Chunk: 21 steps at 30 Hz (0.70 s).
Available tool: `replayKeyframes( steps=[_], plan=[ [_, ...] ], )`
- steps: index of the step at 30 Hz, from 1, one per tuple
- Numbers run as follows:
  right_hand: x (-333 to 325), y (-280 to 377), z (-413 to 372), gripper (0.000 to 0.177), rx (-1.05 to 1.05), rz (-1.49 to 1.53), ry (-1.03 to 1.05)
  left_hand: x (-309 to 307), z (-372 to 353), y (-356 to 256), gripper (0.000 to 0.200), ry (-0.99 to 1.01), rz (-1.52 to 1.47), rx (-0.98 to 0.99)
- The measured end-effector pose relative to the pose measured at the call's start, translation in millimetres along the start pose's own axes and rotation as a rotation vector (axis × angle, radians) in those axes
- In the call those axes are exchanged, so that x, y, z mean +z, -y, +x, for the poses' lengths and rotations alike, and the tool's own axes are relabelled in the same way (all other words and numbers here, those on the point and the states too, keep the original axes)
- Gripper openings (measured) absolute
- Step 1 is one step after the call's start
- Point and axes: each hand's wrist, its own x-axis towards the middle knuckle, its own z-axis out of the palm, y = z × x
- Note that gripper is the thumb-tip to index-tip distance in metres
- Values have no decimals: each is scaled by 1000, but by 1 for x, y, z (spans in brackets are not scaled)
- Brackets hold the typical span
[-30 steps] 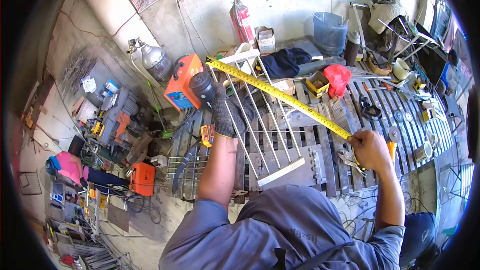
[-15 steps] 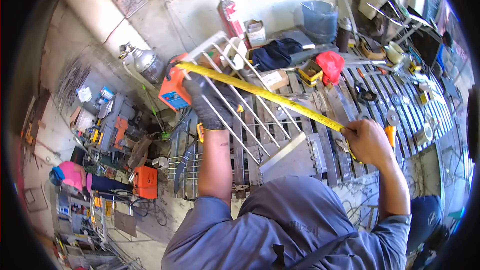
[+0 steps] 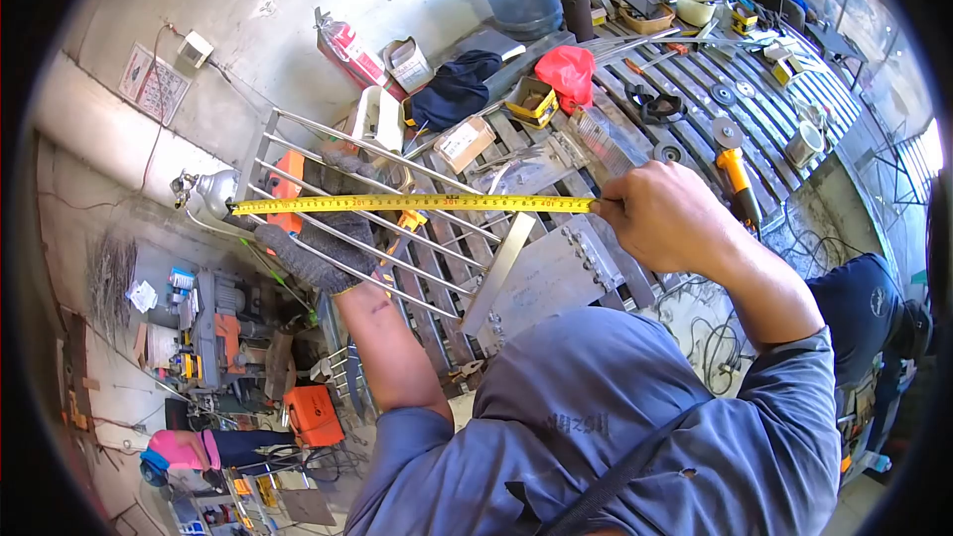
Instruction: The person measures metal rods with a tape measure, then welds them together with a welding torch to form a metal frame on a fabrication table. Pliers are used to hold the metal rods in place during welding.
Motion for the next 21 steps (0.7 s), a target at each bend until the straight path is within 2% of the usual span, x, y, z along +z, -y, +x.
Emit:
replayKeyframes(
  steps=[8, 21],
  plan=[
    [-9, 4, -5, 29, 26, -11, 61, -6, 5, 1, 114, 13, 15, 12],
    [-1, 0, -3, 28, 14, -10, 15, -13, 4, 6, 111, 8, 37, 9]
  ],
)
